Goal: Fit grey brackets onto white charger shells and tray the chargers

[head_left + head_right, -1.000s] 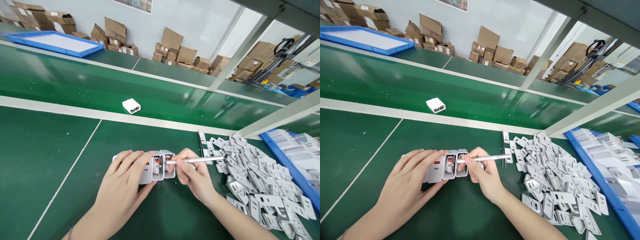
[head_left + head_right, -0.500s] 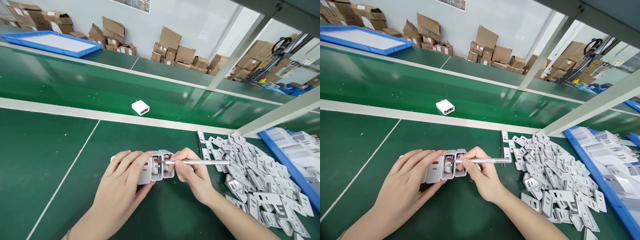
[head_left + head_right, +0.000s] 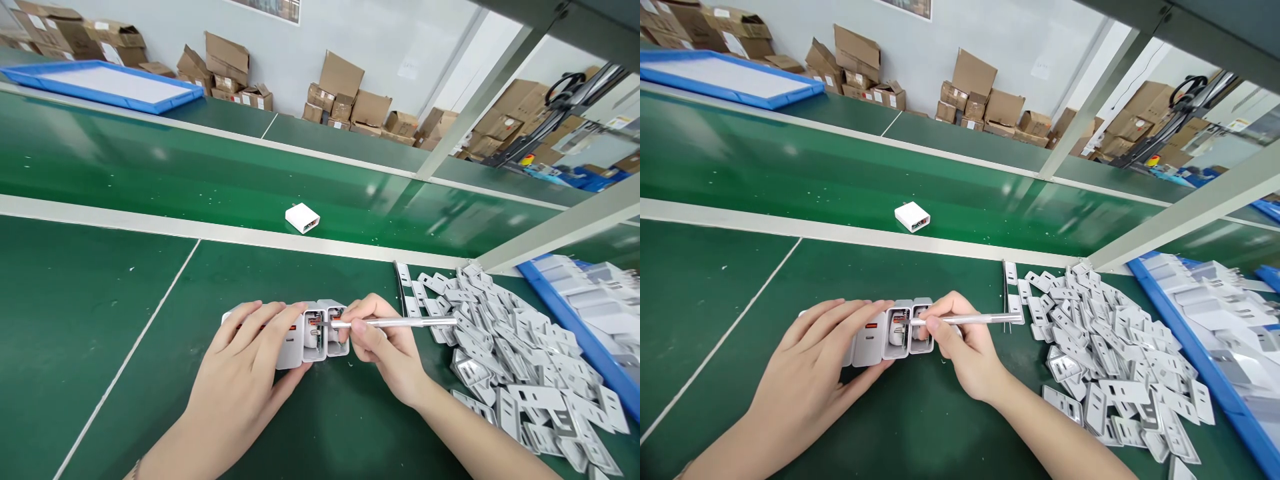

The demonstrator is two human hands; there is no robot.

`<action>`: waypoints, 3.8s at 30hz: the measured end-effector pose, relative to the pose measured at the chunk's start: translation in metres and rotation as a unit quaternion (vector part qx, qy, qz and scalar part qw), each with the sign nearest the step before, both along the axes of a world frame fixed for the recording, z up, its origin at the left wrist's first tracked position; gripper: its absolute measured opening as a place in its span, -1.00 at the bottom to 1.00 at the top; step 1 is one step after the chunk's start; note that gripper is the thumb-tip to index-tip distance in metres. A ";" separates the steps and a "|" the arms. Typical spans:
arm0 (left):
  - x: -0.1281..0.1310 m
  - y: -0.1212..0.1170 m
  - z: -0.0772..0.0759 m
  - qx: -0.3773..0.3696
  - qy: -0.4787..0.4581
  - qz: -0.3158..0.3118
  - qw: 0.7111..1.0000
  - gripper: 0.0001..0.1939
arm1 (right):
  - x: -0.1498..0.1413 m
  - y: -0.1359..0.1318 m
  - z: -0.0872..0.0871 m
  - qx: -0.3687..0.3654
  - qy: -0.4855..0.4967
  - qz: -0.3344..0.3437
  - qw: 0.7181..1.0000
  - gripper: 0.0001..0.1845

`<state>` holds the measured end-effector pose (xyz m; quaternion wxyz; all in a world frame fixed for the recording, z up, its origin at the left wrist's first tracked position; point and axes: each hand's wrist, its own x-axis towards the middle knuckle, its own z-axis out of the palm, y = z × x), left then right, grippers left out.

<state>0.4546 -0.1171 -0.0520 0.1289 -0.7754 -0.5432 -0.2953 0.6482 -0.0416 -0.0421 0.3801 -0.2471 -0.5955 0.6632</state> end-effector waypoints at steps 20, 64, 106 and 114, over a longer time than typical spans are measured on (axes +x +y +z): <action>0.000 -0.001 -0.001 -0.004 0.000 0.011 1.000 -0.59 | 0.000 -0.002 0.001 0.027 -0.034 -0.014 0.999 -0.80; -0.005 0.001 -0.006 0.017 0.010 0.025 0.999 -0.60 | 0.025 0.126 0.056 0.313 -0.639 -0.125 0.691 -0.63; -0.002 -0.004 -0.006 -0.015 0.008 0.040 0.999 -0.56 | 0.048 0.019 0.061 0.311 -0.154 -0.021 0.938 -0.57; 0.000 0.001 -0.001 -0.011 0.026 0.018 0.999 -0.59 | 0.011 0.025 0.045 0.158 -0.169 0.130 0.964 -0.93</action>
